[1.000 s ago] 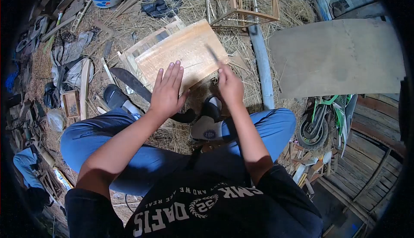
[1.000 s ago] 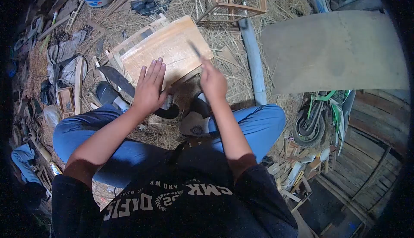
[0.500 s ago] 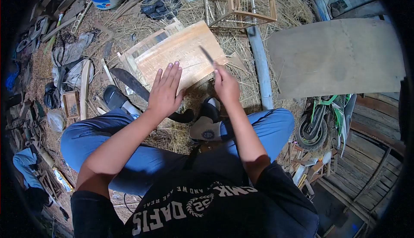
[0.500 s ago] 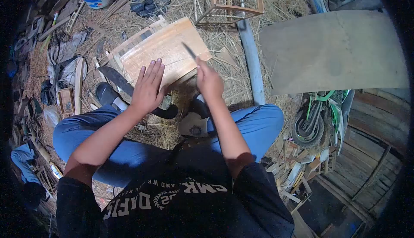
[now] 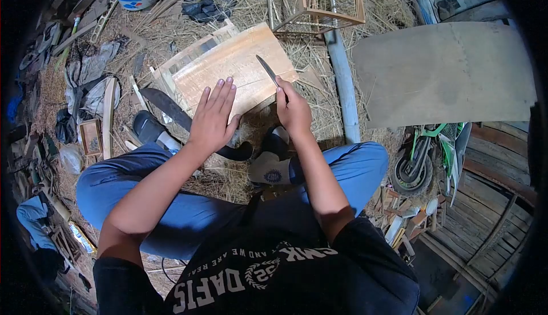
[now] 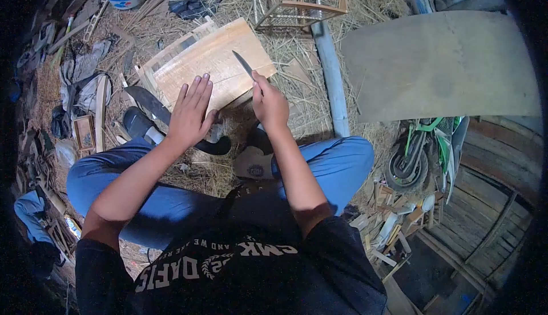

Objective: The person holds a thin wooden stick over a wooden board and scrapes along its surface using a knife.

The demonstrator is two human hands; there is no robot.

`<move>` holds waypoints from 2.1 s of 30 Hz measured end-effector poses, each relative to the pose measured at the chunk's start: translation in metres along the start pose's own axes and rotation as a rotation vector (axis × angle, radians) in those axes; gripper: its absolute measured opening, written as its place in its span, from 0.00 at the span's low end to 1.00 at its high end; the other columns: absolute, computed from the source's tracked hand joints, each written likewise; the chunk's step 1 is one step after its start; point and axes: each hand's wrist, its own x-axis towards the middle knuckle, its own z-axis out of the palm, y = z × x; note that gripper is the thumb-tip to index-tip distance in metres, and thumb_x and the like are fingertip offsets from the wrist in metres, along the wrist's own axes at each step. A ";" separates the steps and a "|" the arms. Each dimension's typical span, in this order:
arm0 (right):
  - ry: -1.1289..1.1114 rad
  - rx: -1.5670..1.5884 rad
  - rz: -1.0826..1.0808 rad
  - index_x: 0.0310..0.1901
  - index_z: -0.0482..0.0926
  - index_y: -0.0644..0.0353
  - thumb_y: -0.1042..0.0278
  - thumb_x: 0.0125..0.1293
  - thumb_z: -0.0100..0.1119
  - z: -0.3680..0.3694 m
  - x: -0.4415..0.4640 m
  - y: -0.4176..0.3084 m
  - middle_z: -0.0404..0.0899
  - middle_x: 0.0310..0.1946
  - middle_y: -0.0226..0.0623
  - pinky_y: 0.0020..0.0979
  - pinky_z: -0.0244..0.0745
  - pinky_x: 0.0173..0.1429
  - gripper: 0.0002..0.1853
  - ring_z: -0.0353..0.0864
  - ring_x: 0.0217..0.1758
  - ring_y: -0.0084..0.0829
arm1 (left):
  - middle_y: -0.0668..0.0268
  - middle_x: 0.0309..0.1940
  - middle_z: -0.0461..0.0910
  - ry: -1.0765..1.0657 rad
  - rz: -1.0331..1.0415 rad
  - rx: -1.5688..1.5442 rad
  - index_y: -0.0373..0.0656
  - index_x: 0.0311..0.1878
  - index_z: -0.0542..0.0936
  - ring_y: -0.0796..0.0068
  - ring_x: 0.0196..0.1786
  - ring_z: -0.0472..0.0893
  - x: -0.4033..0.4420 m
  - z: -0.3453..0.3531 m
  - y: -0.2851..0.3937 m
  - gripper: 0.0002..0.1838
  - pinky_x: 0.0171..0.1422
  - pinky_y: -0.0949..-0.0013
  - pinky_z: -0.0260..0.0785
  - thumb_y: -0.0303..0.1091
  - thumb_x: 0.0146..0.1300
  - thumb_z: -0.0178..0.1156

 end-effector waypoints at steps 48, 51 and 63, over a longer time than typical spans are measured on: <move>0.203 0.087 0.195 0.59 0.81 0.51 0.56 0.80 0.52 -0.036 0.020 0.079 0.86 0.39 0.57 0.47 0.80 0.46 0.16 0.87 0.44 0.57 | 0.56 0.83 0.59 0.000 -0.052 0.005 0.37 0.79 0.65 0.54 0.85 0.57 0.003 0.005 -0.001 0.34 0.87 0.39 0.42 0.42 0.74 0.56; 0.182 0.196 0.120 0.57 0.80 0.56 0.58 0.81 0.49 -0.030 0.011 0.053 0.84 0.40 0.59 0.47 0.79 0.47 0.15 0.86 0.45 0.59 | 0.56 0.83 0.59 0.002 -0.051 -0.011 0.37 0.79 0.65 0.53 0.85 0.58 0.001 0.007 -0.002 0.34 0.87 0.39 0.41 0.42 0.75 0.56; -0.028 0.067 0.198 0.44 0.79 0.64 0.54 0.82 0.45 -0.008 0.028 0.055 0.82 0.38 0.64 0.60 0.74 0.48 0.20 0.81 0.44 0.69 | 0.55 0.83 0.59 0.002 -0.041 -0.010 0.38 0.80 0.64 0.53 0.85 0.58 0.001 0.007 -0.001 0.35 0.87 0.39 0.41 0.40 0.73 0.58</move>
